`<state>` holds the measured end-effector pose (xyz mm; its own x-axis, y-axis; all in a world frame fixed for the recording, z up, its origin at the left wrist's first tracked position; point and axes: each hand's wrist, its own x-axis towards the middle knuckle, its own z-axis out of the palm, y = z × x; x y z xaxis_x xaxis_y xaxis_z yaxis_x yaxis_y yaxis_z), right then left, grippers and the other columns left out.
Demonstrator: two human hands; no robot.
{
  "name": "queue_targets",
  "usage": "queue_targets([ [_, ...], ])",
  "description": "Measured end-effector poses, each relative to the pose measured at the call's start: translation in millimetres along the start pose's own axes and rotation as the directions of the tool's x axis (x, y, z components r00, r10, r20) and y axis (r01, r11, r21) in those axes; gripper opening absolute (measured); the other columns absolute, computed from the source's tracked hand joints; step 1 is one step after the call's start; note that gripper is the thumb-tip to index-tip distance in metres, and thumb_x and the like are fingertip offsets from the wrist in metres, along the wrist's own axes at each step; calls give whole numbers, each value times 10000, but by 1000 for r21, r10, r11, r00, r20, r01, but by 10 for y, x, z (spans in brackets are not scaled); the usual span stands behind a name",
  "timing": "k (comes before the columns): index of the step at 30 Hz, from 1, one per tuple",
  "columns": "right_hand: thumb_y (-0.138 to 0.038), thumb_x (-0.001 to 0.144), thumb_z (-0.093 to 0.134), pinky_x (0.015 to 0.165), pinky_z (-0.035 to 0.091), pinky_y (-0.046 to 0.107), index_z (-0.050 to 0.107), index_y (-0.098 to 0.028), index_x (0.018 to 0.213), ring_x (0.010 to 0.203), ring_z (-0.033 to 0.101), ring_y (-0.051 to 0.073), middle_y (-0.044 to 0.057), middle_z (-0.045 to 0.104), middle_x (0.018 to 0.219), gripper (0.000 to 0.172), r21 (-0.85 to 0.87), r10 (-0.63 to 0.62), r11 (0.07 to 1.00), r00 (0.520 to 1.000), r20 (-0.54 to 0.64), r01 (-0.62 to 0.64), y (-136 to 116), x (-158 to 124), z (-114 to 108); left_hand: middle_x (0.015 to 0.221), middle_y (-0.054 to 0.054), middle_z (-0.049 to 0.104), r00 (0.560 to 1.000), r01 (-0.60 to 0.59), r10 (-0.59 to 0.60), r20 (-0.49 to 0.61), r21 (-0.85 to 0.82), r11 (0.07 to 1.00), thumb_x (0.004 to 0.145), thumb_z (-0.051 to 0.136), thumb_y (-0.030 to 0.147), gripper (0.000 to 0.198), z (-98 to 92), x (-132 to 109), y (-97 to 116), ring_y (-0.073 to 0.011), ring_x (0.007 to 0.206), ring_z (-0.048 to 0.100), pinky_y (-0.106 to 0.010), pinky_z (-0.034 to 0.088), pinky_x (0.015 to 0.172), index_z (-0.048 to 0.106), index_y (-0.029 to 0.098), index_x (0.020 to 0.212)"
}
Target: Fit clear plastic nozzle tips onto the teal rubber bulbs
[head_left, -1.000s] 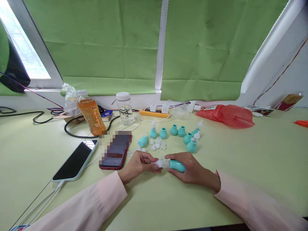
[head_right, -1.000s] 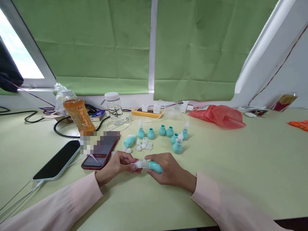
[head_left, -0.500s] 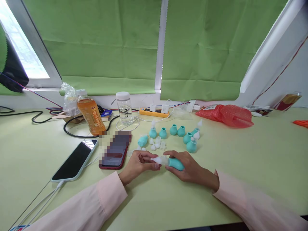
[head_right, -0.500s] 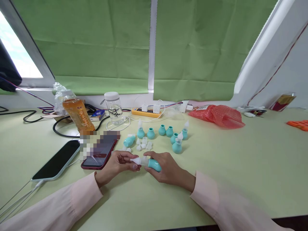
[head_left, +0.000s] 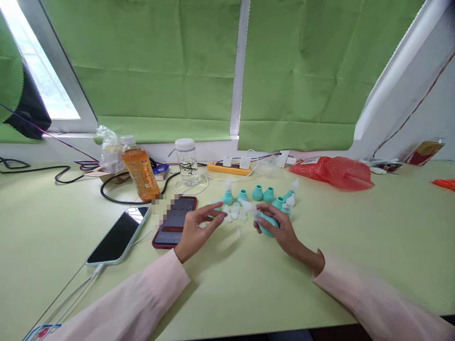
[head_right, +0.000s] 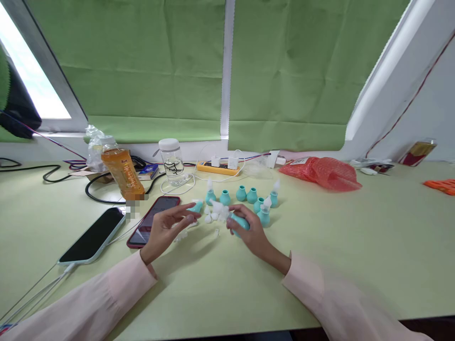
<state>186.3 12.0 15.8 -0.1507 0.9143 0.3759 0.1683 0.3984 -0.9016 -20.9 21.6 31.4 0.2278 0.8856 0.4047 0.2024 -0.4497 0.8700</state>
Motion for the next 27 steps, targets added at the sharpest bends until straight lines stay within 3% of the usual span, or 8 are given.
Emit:
queue_targets([
  [2, -371, 708, 551, 606, 440, 279, 467, -183, 833, 573, 531, 129, -9, 545, 626, 241, 107, 25, 994, 992, -125, -11, 18, 114, -36, 799, -77, 641, 971, -197, 231, -58, 351, 915, 741, 515, 270, 262, -92, 74, -1, -175, 736, 569, -309, 462, 692, 594, 126, 944],
  [4, -356, 655, 607, 685, 427, 287, 468, -192, 799, 668, 556, 141, 0, 569, 703, 259, 160, 65, 987, 971, -230, -28, 47, 229, -67, 784, -74, 629, 940, -285, 340, 33, 621, 730, 750, 485, 250, 220, -158, 136, -30, -197, 791, 533, -318, 446, 699, 615, 139, 889],
  [7, -328, 605, 649, 758, 404, 287, 466, -199, 797, 818, 554, 158, 20, 581, 829, 294, 198, 100, 980, 945, -311, -38, 106, 358, -85, 714, -76, 611, 943, -324, 239, 231, 798, 508, 751, 465, 252, 209, -186, 175, -101, -217, 794, 505, -317, 438, 671, 625, 144, 832],
  [10, -326, 620, 633, 764, 401, 299, 455, -201, 809, 856, 543, 167, 29, 584, 838, 288, 116, 43, 993, 937, -347, -2, 184, 430, -74, 679, -74, 596, 934, -347, 63, 352, 849, 399, 732, 486, 298, 212, -144, 151, -170, -229, 767, 507, -318, 435, 632, 620, 156, 812],
  [15, -291, 623, 623, 727, 414, 315, 428, -201, 833, 851, 537, 180, 42, 564, 861, 300, -136, -86, 990, 928, -363, 39, 342, 489, -52, 787, -93, 589, 923, -349, -41, 382, 879, 323, 738, 490, 293, 253, -56, 89, -245, -249, 811, 501, -336, 427, 642, 570, 158, 936],
  [22, -262, 722, 517, 770, 427, 355, 313, -223, 1013, 859, 551, 172, 61, 574, 908, 357, -263, -176, 960, 942, -286, 99, 486, 467, -20, 796, -80, 582, 903, -403, -26, 428, 867, 292, 782, 403, 131, 236, -55, 95, -305, -229, 797, 507, -318, 418, 627, 544, 168, 967],
  [27, -243, 738, 471, 773, 434, 393, 307, -207, 1089, 895, 534, 201, 96, 532, 978, 389, -456, -227, 884, 950, -214, 108, 589, 461, -28, 805, -74, 563, 899, -421, 24, 438, 847, 325, 794, 390, 142, 225, -45, 73, -315, -210, 793, 501, -308, 416, 632, 557, 171, 941],
])
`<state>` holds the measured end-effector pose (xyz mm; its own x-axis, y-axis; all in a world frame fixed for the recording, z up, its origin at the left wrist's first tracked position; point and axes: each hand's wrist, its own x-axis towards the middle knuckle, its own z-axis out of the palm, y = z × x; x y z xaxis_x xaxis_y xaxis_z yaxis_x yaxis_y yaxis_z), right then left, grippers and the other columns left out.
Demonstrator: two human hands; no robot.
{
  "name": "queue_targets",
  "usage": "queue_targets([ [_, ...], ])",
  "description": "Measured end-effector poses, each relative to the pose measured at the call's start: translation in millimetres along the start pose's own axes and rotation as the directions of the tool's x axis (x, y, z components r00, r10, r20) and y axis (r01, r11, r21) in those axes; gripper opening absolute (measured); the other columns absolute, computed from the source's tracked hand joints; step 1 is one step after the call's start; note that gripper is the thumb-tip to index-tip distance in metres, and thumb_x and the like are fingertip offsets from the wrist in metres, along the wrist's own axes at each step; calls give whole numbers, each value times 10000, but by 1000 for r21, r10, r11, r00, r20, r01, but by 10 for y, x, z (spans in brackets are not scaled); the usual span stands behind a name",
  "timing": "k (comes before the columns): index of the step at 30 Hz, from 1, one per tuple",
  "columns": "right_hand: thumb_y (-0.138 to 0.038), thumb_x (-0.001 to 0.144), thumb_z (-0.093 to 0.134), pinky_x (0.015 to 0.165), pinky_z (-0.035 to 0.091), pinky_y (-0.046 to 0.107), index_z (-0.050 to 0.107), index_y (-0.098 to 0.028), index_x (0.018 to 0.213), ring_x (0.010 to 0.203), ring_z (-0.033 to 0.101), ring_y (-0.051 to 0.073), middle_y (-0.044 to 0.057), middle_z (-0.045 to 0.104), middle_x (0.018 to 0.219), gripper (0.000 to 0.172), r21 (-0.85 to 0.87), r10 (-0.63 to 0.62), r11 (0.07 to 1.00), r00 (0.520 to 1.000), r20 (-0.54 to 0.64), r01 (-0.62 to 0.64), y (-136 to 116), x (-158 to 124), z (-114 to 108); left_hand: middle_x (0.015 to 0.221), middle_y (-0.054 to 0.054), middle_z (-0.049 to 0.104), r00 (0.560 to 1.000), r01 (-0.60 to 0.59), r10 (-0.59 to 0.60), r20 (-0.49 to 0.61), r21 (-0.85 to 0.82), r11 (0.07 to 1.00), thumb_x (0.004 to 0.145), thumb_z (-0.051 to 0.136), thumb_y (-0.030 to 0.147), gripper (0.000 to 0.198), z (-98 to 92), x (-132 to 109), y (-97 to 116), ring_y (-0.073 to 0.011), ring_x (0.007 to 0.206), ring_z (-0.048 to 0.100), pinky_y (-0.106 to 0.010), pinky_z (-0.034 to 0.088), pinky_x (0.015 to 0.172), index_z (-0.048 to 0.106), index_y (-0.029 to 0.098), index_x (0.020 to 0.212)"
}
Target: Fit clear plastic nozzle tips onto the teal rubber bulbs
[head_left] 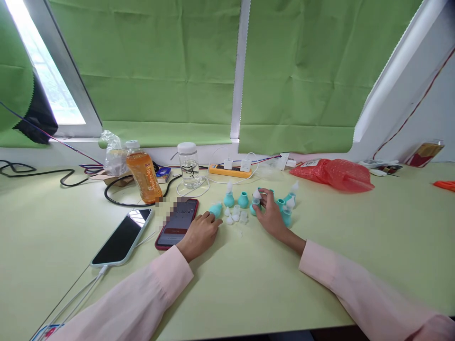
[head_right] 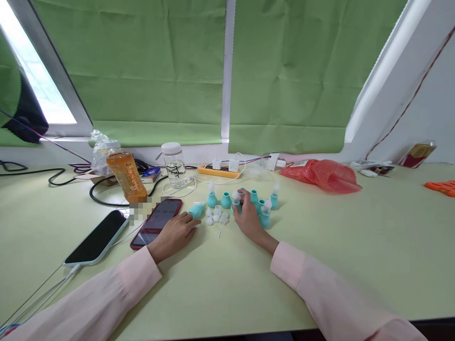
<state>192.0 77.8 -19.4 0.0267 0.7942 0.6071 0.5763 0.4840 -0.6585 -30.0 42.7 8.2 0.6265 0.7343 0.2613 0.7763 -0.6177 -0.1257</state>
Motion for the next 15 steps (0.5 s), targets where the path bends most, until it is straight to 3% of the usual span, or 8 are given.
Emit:
queue_targets([
  [6, -240, 750, 444, 812, 419, 428, 250, -187, 1189, 1004, 460, 222, 137, 395, 1169, 483, -136, -73, 989, 996, -51, 65, 56, -12, 22, 814, -76, 546, 996, -40, 41, -74, 7, 999, 806, 381, 190, 209, -27, -32, 94, -202, 812, 491, -297, 413, 629, 572, 166, 888],
  [10, -198, 767, 429, 887, 354, 457, 155, -192, 1252, 1151, 321, 237, 141, 302, 1255, 557, -194, -206, 964, 973, -105, 183, -51, -45, -15, 732, -69, 566, 995, 69, -64, -76, 60, 996, 825, 336, 226, 267, -92, -36, 89, -200, 738, 520, -285, 407, 568, 582, 153, 751],
  [13, -166, 754, 463, 903, 305, 498, 213, -215, 1225, 1180, 269, 264, 133, 272, 1271, 535, -308, -437, 870, 891, -125, 384, -154, -106, -37, 670, -62, 575, 987, 154, -151, -54, 40, 987, 826, 320, 242, 291, -133, -31, 66, -187, 657, 537, -274, 401, 526, 581, 146, 744],
  [15, -136, 746, 475, 880, 328, 490, 331, -235, 1143, 1133, 330, 262, 110, 339, 1222, 433, -347, -577, 771, 817, -25, 534, -206, -165, -22, 679, -62, 575, 990, 129, -129, -49, -3, 992, 820, 326, 234, 273, -135, -30, 73, -185, 657, 538, -279, 412, 540, 583, 147, 791],
])
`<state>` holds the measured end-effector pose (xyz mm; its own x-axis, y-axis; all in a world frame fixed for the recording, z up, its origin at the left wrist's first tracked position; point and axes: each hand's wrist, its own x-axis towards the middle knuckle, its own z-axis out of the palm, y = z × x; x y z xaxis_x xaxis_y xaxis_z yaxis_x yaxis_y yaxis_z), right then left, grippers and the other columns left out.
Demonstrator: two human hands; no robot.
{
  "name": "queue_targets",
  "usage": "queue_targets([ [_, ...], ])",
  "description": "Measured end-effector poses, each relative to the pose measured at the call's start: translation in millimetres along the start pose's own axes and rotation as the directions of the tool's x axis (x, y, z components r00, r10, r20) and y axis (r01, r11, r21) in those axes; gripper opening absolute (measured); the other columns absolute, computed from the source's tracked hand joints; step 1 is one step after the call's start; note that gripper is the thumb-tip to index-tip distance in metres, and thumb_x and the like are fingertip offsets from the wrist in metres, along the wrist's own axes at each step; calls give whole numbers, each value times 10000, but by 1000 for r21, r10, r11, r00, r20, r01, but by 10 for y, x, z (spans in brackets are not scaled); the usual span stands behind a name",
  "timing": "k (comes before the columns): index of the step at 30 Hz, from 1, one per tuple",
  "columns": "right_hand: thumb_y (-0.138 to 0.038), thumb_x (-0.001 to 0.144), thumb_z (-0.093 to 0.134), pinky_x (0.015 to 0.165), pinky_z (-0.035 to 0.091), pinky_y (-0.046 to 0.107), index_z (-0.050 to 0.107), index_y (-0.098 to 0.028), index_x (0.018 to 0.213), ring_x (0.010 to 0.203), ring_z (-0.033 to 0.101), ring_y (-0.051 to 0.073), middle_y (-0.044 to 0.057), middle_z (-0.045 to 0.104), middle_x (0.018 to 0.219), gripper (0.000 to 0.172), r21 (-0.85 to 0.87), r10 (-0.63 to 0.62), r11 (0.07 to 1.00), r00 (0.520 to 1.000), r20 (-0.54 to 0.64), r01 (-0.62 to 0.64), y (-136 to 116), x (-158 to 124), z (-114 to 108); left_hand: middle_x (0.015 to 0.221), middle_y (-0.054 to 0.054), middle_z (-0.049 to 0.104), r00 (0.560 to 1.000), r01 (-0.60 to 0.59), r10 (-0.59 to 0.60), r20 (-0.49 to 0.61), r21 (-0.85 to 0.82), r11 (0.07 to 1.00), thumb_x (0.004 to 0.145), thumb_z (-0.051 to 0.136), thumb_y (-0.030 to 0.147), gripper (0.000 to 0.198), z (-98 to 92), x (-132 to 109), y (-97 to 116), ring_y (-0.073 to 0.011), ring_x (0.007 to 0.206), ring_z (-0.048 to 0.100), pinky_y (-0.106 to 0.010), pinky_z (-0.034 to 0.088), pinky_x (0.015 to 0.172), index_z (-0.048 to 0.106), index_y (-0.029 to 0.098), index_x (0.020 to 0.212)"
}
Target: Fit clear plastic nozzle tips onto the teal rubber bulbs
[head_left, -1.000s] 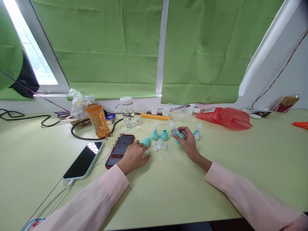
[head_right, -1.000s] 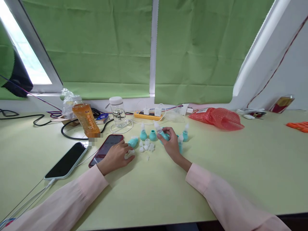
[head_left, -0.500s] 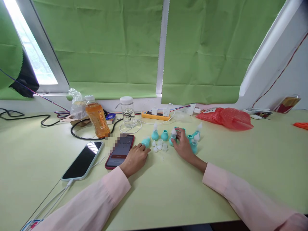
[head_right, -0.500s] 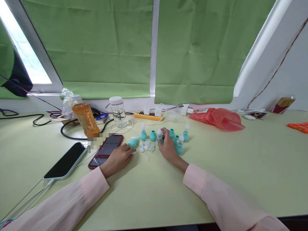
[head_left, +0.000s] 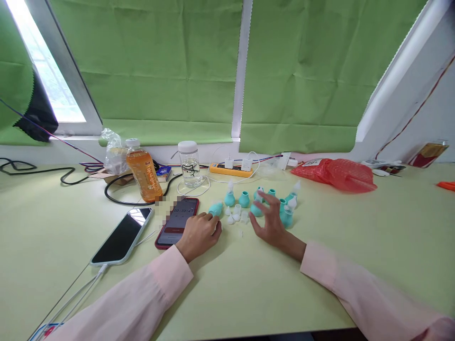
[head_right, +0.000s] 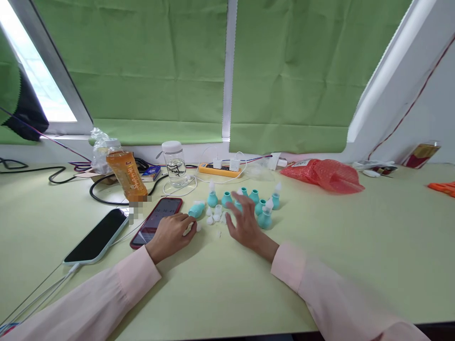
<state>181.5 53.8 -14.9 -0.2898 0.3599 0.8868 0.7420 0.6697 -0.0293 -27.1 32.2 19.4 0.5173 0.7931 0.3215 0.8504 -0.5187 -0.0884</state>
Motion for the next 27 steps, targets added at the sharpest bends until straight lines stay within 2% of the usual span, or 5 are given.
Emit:
queue_targets([
  [3, -102, 762, 424, 836, 388, 438, 446, -204, 1024, 1045, 413, 237, 101, 446, 1103, 282, 58, -128, 991, 965, 231, 117, -98, -45, 24, 880, -86, 564, 984, -177, 175, -29, -94, 980, 802, 361, 209, 254, 40, -33, 76, -210, 830, 518, -322, 436, 671, 540, 165, 977],
  [9, -140, 758, 408, 783, 426, 444, 492, -163, 989, 1020, 420, 270, 138, 475, 1067, 247, 30, 7, 999, 889, 457, -23, -129, -82, 81, 1227, -119, 384, 926, -375, 376, -28, -178, 910, 820, 341, 202, 369, 175, -166, 302, -263, 1180, 266, -439, 283, 943, 365, 160, 1186],
  [16, -152, 761, 401, 664, 469, 371, 513, -157, 966, 863, 495, 233, 122, 514, 942, 234, -2, 78, 996, 855, 513, -90, -95, -71, 56, 1113, -98, 477, 933, -353, 359, -6, -197, 915, 841, 307, 179, 314, 190, -157, 315, -241, 1124, 344, -447, 269, 945, 402, 164, 1140],
  [23, -160, 705, 466, 721, 450, 397, 536, -143, 848, 905, 491, 251, 116, 553, 913, 160, 30, 83, 993, 845, 528, -116, -73, -67, -23, 1224, -63, 406, 932, -351, 363, 6, -231, 907, 862, 279, 241, 359, 154, -158, 304, -272, 1170, 263, -494, 222, 944, 325, 216, 1216],
  [27, -201, 696, 516, 670, 469, 381, 527, -163, 873, 788, 529, 218, 83, 554, 843, 181, 121, 120, 968, 830, 545, -219, -113, -50, -89, 1083, -48, 525, 937, -343, 349, -27, -266, 901, 866, 294, 210, 277, 165, -145, 307, -235, 1094, 352, -450, 268, 919, 461, 190, 1086],
])
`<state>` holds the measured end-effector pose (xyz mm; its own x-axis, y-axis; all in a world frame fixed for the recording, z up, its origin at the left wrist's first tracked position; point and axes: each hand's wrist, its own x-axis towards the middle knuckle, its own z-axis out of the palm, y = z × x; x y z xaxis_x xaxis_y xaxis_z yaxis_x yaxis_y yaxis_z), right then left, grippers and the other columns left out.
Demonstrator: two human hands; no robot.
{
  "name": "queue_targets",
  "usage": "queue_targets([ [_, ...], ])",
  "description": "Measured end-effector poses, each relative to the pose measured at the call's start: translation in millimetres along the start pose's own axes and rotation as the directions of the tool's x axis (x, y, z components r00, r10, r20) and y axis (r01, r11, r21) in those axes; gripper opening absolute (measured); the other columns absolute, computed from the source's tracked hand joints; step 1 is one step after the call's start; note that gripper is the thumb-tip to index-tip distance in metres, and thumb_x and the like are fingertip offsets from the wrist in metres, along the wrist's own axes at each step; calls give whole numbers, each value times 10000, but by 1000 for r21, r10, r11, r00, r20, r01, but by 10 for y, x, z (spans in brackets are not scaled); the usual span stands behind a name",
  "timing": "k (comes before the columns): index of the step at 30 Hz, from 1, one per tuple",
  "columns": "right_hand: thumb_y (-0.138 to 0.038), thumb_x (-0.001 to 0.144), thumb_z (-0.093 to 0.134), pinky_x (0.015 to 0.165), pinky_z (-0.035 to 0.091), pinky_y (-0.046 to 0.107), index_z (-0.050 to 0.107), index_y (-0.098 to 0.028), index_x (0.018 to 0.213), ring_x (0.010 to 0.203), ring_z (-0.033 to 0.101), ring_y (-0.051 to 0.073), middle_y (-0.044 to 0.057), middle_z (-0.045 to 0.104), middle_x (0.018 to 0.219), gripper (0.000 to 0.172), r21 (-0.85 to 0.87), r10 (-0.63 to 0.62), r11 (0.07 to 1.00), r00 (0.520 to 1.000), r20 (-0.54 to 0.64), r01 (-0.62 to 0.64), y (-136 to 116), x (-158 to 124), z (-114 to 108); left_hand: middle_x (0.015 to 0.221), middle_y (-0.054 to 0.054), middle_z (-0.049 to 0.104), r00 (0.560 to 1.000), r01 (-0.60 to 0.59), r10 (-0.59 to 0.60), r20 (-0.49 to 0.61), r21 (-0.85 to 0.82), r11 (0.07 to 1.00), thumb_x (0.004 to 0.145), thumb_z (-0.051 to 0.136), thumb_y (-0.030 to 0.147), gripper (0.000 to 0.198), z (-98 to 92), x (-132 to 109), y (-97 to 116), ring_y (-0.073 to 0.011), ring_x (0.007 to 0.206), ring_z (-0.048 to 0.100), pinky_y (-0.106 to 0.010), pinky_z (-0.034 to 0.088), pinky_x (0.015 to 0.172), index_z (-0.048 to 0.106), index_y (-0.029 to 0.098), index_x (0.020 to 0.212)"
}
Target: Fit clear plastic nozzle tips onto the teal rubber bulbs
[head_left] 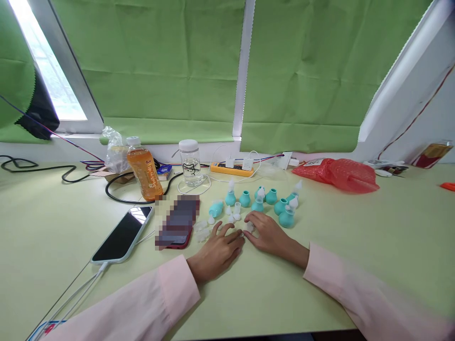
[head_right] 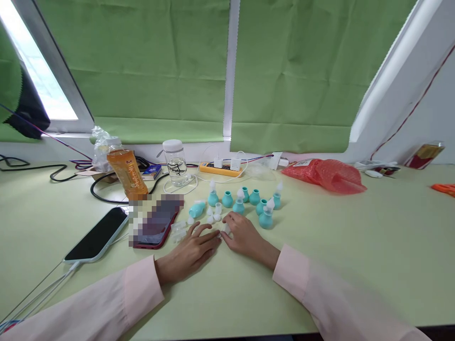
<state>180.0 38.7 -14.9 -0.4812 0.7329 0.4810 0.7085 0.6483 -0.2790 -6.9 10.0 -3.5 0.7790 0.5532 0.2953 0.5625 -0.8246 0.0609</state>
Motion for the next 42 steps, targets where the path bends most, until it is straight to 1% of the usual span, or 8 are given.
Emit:
queue_targets([
  [7, -209, 614, 598, 557, 528, 271, 541, -208, 883, 744, 543, 150, 51, 471, 918, 275, 525, 193, 836, 981, -8, -160, -125, -50, -9, 745, -63, 610, 989, 32, -49, -138, -126, 992, 841, 351, 139, 240, 116, 8, -109, -168, 801, 505, -262, 433, 672, 589, 141, 870],
  [13, -153, 571, 584, 587, 475, 287, 584, -215, 937, 716, 516, 158, 39, 537, 829, 371, 362, 125, 924, 992, 29, -127, -93, -46, -61, 704, -53, 608, 911, 136, -236, -338, -294, 946, 811, 435, 227, 194, 104, -36, -103, -127, 641, 565, -224, 450, 586, 603, 139, 851],
  [17, -150, 584, 584, 470, 431, 228, 617, -211, 892, 548, 457, 91, 29, 524, 808, 315, 428, 155, 880, 976, 151, -206, -41, -58, -86, 642, -38, 621, 879, 173, -342, -332, -447, 878, 742, 546, 261, 151, 45, -30, -74, -114, 553, 555, -212, 434, 524, 625, 132, 736],
  [20, -185, 615, 598, 491, 452, 214, 620, -216, 910, 621, 487, 94, 34, 485, 881, 298, 633, 184, 718, 957, 225, -288, -43, -44, -103, 659, -45, 630, 877, 168, -369, -307, -523, 835, 713, 578, 264, 143, 7, -9, -61, -126, 578, 568, -222, 446, 537, 639, 136, 725],
  [23, -231, 600, 648, 604, 492, 263, 623, -207, 890, 724, 518, 127, 26, 503, 870, 292, 832, 193, 444, 942, 273, -332, -87, -22, -109, 712, -50, 642, 867, 178, -413, -279, -600, 780, 696, 591, 250, 119, 4, 5, -54, -143, 642, 587, -238, 473, 587, 649, 149, 721],
  [28, -238, 597, 674, 726, 484, 328, 599, -155, 848, 698, 572, 128, 16, 592, 769, 275, 878, 270, 19, 848, 456, -478, -174, -36, -73, 716, -46, 649, 816, 194, -533, -224, -762, 618, 677, 605, 239, 114, 27, 3, -31, -148, 642, 601, -248, 510, 602, 638, 140, 725],
  [36, -213, 658, 638, 666, 477, 235, 531, -167, 774, 713, 596, 113, 6, 605, 757, 164, 861, 276, -247, 820, 502, -444, -295, -83, -56, 692, -44, 656, 782, -36, -411, -468, -692, 721, 687, 610, 194, 58, -29, -11, 90, -143, 637, 599, -249, 493, 584, 661, 165, 695],
  [42, -196, 674, 627, 691, 478, 242, 557, -155, 852, 735, 595, 112, 12, 608, 785, 195, 849, 296, -305, 805, 515, -431, -399, -113, -47, 712, -41, 645, 753, -90, -375, -540, -649, 755, 700, 599, 172, 65, -26, -14, 108, -142, 660, 592, -247, 491, 585, 655, 174, 733],
])
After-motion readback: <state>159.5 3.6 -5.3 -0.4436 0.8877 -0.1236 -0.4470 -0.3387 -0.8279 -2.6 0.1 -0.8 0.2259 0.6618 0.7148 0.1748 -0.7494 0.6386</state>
